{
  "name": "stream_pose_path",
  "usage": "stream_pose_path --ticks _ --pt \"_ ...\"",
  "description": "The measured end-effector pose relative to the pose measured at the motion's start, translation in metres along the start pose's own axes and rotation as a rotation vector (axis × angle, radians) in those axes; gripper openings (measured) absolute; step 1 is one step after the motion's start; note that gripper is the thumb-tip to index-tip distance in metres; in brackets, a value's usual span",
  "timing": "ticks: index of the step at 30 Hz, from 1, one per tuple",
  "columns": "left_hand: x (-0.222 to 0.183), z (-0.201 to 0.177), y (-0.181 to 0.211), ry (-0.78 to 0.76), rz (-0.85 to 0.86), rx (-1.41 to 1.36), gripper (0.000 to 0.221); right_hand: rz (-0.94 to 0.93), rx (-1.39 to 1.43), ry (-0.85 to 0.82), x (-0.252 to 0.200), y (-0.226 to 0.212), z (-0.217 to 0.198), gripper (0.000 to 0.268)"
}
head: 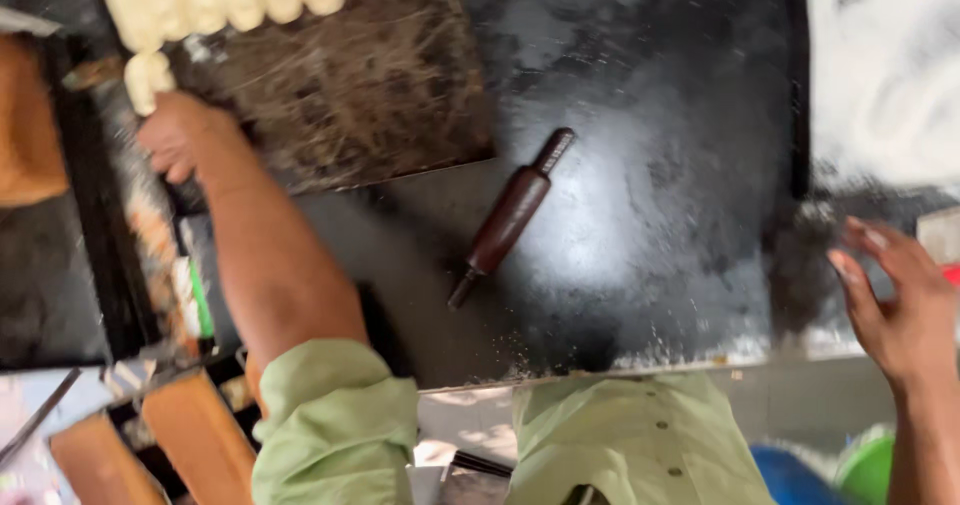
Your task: The person rolls out pieces of dough with a rolling pin on a table, coats the flattened dough in flour or sugar from a tray, and places them onto a metal baking sheet.
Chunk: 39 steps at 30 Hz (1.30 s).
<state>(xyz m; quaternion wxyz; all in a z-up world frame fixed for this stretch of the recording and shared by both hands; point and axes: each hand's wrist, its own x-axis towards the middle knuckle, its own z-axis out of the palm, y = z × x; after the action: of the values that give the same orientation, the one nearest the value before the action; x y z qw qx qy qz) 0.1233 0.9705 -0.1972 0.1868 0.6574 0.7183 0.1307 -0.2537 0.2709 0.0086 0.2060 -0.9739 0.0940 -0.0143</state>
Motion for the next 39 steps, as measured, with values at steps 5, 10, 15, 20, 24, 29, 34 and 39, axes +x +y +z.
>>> stream_pose_path --ticks 5,10,15,20,24,29,34,39 --pt "0.040 0.044 -0.006 -0.258 0.155 -0.906 0.018 -0.016 0.074 0.019 0.005 -0.009 -0.002 0.023" --pt "0.031 -0.007 0.000 -0.505 0.365 -1.306 0.031 -0.082 0.160 0.000 0.022 -0.018 -0.006 0.029" --pt "-0.132 -0.131 -0.047 -0.892 1.134 -0.875 0.046 -0.297 0.331 -0.011 0.045 -0.032 0.005 0.028" --pt "-0.371 -0.182 -0.146 -1.517 1.323 -0.391 0.024 -0.413 0.588 -0.117 0.080 -0.037 0.040 0.029" --pt "-0.461 -0.160 -0.186 -1.800 1.118 -0.269 0.034 -0.391 0.595 -0.061 0.075 -0.007 0.066 0.029" --pt "-0.408 -0.189 -0.220 -0.990 1.458 -0.497 0.049 -0.252 0.499 0.023 0.046 0.017 0.086 0.032" --pt "-0.356 -0.202 -0.262 -0.379 1.559 -0.135 0.060 -0.289 0.104 0.157 0.056 -0.023 0.132 0.058" --pt "-0.334 -0.181 -0.288 -0.303 1.524 -0.039 0.069 -0.290 0.329 0.082 0.060 -0.030 0.160 0.038"
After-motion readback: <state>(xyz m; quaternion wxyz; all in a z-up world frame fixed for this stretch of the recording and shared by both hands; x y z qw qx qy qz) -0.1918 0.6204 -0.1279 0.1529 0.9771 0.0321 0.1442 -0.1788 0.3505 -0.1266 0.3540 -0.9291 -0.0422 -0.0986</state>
